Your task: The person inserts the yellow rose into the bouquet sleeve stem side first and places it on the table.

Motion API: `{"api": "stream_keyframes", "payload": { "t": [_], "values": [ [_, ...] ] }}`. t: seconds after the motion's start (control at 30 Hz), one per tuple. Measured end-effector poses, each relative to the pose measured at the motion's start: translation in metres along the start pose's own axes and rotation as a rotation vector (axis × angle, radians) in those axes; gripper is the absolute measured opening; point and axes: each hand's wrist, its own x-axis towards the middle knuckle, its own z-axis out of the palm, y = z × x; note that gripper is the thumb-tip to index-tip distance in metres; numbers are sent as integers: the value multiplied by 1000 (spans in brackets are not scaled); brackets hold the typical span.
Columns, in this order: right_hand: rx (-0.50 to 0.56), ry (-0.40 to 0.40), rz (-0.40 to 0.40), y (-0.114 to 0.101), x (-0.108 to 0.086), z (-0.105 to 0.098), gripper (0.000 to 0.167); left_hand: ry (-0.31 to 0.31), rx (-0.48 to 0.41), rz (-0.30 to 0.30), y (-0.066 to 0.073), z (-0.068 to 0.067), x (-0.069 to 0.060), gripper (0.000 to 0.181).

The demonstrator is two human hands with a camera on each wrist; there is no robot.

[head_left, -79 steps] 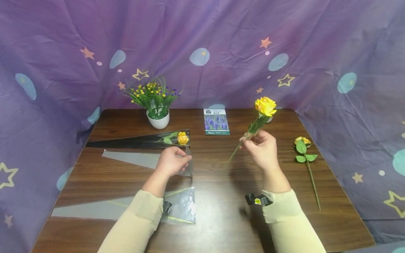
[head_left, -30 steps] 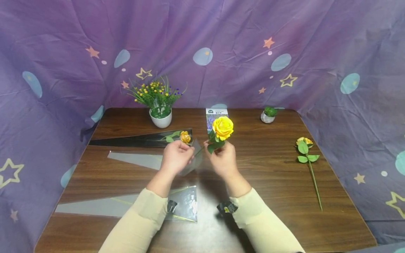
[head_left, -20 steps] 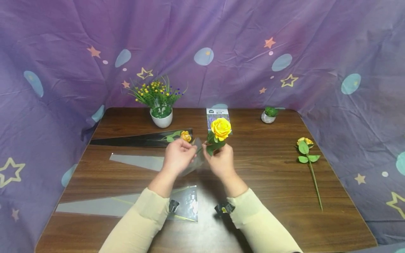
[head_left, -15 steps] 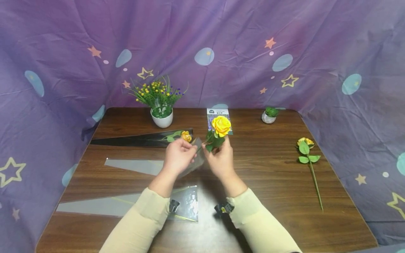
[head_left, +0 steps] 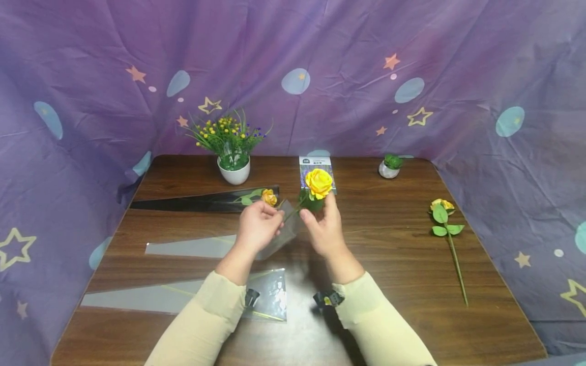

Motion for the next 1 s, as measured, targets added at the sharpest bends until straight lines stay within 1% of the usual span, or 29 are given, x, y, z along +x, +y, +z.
{"api": "stream_keyframes", "payload": {
  "t": [0.1, 0.17, 0.23, 0.27, 0.3, 0.37, 0.4, 0.47, 0.57, 0.63, 0.77, 0.87, 1.0],
  "values": [
    [50, 68, 29, -7, 3, -1, 35, -6, -18, -8, 1, 0, 0, 12],
    [53, 124, 59, -12, 5, -1, 30, -10, -23, -12, 1, 1, 0, 11],
    [90, 155, 85, -16, 6, -1, 27, -13, -21, -13, 2, 1, -1, 11],
    [106, 158, 90, -17, 7, -1, 29, -14, -17, -12, 2, 1, -1, 11],
    [117, 153, 85, -18, 7, -2, 33, -14, -14, -10, 2, 1, -1, 11],
    [118, 132, 57, -18, 8, -2, 49, -15, -3, -4, 1, 1, -1, 11],
    [99, 118, 35, -18, 8, -3, 57, -15, 0, -1, 1, 2, 0, 11],
    [50, 92, -13, -17, 8, -5, 64, -16, 6, 8, 0, 2, 0, 11],
    [-24, 64, -73, -15, 6, -7, 61, -12, 18, 18, 0, 2, 0, 12],
    [-32, 42, -90, -13, 5, -7, 56, -7, 23, 22, 1, 2, -1, 12],
    [-55, 6, -98, -10, 1, -7, 55, 3, 28, 30, 4, 2, -2, 12],
    [-121, -3, -99, -7, -2, -8, 55, 11, 21, 38, 5, 2, -3, 12],
    [-189, -28, -82, -4, -5, -9, 53, 34, 29, 71, 6, 0, -2, 13]
  ]
}}
